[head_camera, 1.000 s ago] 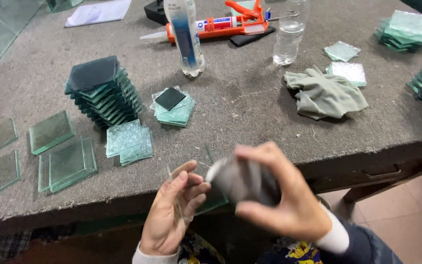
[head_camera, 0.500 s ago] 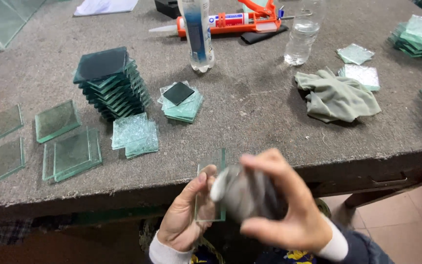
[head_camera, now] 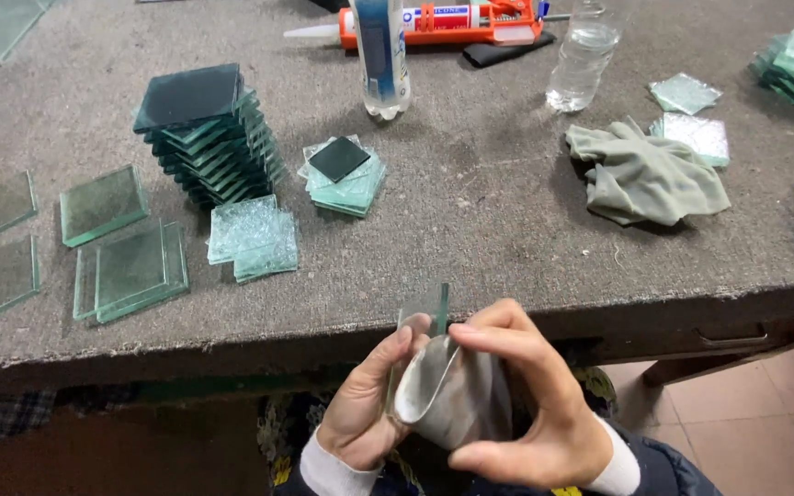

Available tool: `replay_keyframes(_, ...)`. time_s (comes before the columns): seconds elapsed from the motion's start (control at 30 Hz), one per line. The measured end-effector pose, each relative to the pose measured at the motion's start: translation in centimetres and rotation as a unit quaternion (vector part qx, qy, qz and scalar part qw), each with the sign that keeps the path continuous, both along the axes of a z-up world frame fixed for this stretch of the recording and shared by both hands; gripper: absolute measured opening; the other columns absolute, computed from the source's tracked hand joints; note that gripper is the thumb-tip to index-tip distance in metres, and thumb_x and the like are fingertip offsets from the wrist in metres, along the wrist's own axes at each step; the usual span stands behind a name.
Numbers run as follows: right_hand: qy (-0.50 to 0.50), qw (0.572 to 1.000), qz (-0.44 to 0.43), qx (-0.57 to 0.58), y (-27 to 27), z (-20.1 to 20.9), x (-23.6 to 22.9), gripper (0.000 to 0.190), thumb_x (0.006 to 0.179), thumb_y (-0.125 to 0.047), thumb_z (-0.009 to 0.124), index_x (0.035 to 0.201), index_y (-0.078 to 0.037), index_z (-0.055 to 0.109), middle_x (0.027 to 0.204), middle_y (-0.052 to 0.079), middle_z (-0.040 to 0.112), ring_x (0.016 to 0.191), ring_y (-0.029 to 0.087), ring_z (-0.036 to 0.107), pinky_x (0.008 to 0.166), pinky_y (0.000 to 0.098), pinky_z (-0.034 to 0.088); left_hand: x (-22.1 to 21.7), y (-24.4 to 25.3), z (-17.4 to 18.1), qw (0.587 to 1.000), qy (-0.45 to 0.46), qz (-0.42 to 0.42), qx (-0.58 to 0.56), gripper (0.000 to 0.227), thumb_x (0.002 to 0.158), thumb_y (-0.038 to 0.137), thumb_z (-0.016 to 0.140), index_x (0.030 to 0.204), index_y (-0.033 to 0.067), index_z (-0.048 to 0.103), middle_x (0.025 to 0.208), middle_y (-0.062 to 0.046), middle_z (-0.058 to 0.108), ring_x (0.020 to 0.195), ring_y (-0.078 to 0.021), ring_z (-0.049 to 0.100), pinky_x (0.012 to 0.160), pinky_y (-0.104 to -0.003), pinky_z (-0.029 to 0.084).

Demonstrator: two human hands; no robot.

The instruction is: The person polishes small square glass pieces using a handheld sanding tool and then wipes them with a cloth. The person handles the glass one at a time, rubbing the surface with the tool and occasionally flipping the piece to work on different sides.

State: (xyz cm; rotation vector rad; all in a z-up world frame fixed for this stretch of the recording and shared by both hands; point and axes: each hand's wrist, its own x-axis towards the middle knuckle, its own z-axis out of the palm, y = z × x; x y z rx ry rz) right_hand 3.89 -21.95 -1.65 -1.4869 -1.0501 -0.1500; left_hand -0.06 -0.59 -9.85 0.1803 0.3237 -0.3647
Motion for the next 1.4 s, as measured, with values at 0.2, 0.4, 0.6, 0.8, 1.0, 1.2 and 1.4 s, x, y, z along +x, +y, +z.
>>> replay_keyframes(0.2,0.049,0.990,-0.131,-0.020,-0.6,-0.2,2.8,0.089,0.087,-0.037,0.084,0.160,-0.004,0.047,0.144,0.014,0.053,0.113,0.020,0.062,0.098,0.0309,0.051,-0.4,-0.2,0.7,0.996,-0.010,-0.051,0.070,0.036,0.107,0.016,0.069,0.140,0.0031,0.071,0.105,-0.015,0.080,0.087,-0.0321,0.082,0.065,-0.034,0.071)
replay_keyframes(0.4,-0.045,0.993,-0.084,-0.074,-1.9,0.1,0.3,0.087,0.085,-0.041,0.090,0.154,-0.004,0.053,0.131,0.013,0.064,0.118,0.023,0.059,0.107,0.0373,0.051,-0.1,0.6,3.2,0.973,-0.067,0.061,0.214,0.035,0.107,0.013,0.067,0.138,-0.0022,0.071,0.102,-0.021,0.083,0.090,-0.0288,0.082,0.073,-0.034,0.069)
replay_keyframes(0.6,-0.009,0.989,-0.099,-0.110,-2.2,1.0,3.0,0.082,0.088,-0.031,0.086,0.158,-0.005,0.051,0.128,0.011,0.058,0.119,0.022,0.057,0.110,0.0353,0.044,-1.2,0.2,4.7,0.956,-0.111,0.006,0.273,0.035,0.104,0.013,0.070,0.133,-0.0071,0.071,0.096,-0.027,0.082,0.085,-0.0369,0.084,0.068,-0.035,0.071)
replay_keyframes(0.8,-0.058,0.977,-0.165,-0.122,-1.3,-0.1,0.0,0.087,0.079,-0.028,0.094,0.154,-0.007,0.055,0.128,0.013,0.064,0.118,0.025,0.064,0.109,0.0372,0.049,-0.7,0.0,6.7,0.931,-0.081,0.171,0.313,0.032,0.103,0.011,0.069,0.132,-0.0030,0.074,0.104,-0.029,0.084,0.094,-0.0421,0.083,0.082,-0.044,0.069)
replay_keyframes(1.0,-0.276,0.902,-0.272,-0.188,1.3,-5.3,-1.6,0.061,0.095,-0.046,0.089,0.146,-0.021,0.068,0.123,0.012,0.065,0.093,0.022,0.072,0.080,0.0340,0.066,-0.4,-2.2,9.1,0.936,0.033,0.259,0.236,0.039,0.102,0.015,0.065,0.139,0.0038,0.069,0.117,-0.029,0.078,0.109,-0.0422,0.077,0.100,-0.048,0.061)
replay_keyframes(1.2,-0.268,0.883,-0.343,-0.177,0.1,-4.0,1.3,0.073,0.091,-0.044,0.096,0.151,-0.020,0.064,0.128,0.011,0.062,0.109,0.027,0.073,0.089,0.0386,0.065,-0.7,-2.5,8.1,0.947,0.017,0.255,0.194,0.041,0.105,0.015,0.059,0.144,0.0069,0.067,0.133,-0.031,0.076,0.123,-0.0425,0.074,0.101,-0.047,0.057)
replay_keyframes(1.4,-0.265,0.905,-0.287,-0.169,1.3,-5.9,-0.7,0.068,0.094,-0.043,0.091,0.150,-0.018,0.063,0.127,0.014,0.063,0.103,0.027,0.073,0.084,0.0368,0.066,-0.7,-2.7,9.9,0.951,0.060,0.241,0.186,0.046,0.103,0.014,0.057,0.148,0.0102,0.064,0.142,-0.029,0.075,0.124,-0.0395,0.071,0.103,-0.046,0.054)
